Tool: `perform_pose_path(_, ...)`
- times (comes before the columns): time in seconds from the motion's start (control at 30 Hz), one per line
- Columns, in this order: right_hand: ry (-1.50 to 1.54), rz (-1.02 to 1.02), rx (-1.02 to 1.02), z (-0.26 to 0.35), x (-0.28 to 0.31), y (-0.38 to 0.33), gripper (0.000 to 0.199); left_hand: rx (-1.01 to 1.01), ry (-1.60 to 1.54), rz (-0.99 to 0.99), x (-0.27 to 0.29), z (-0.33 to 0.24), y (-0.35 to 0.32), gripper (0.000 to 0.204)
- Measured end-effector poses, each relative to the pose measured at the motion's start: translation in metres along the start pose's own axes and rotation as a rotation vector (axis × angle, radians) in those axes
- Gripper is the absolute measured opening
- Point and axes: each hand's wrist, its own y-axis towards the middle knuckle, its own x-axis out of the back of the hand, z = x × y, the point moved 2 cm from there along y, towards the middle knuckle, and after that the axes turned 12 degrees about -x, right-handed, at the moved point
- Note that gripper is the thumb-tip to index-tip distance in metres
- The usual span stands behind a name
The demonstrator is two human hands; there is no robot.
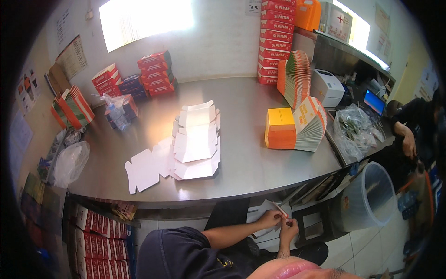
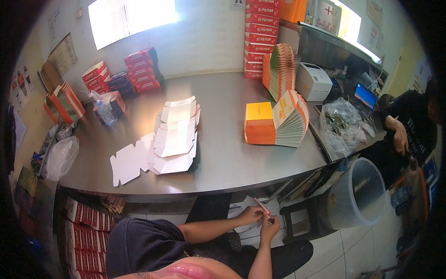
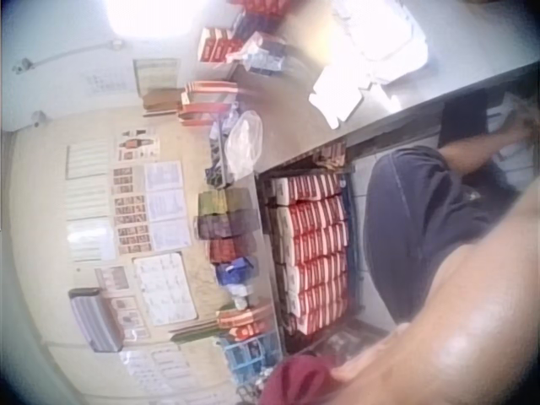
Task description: The person folds flat paper sheets into small rectangular boxes, then inserts a small yellow item into each box and seals it. The finished boxes are stacked on the table.
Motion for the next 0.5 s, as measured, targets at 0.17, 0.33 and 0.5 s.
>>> perform_pose_path(0.17,0.049,-0.037,-0.024,0.005,-0.004,-0.001,0.032,-0.096,-0.063,-0.037,-0.003,0.008,0.003,0.023)
perform_pose_path(0.33,-0.063,-0.016,0.08,0.007,-0.004,0.0,0.029,0.105,-0.277,-0.062,-0.004,0.012,0.006,0.025)
perform_pose_path(0.5,-0.215,-0.118,0.009,-0.008,0.003,0.015,0.024,0.058,0.241,-0.251,0.006,0.016,0.013,0.028)
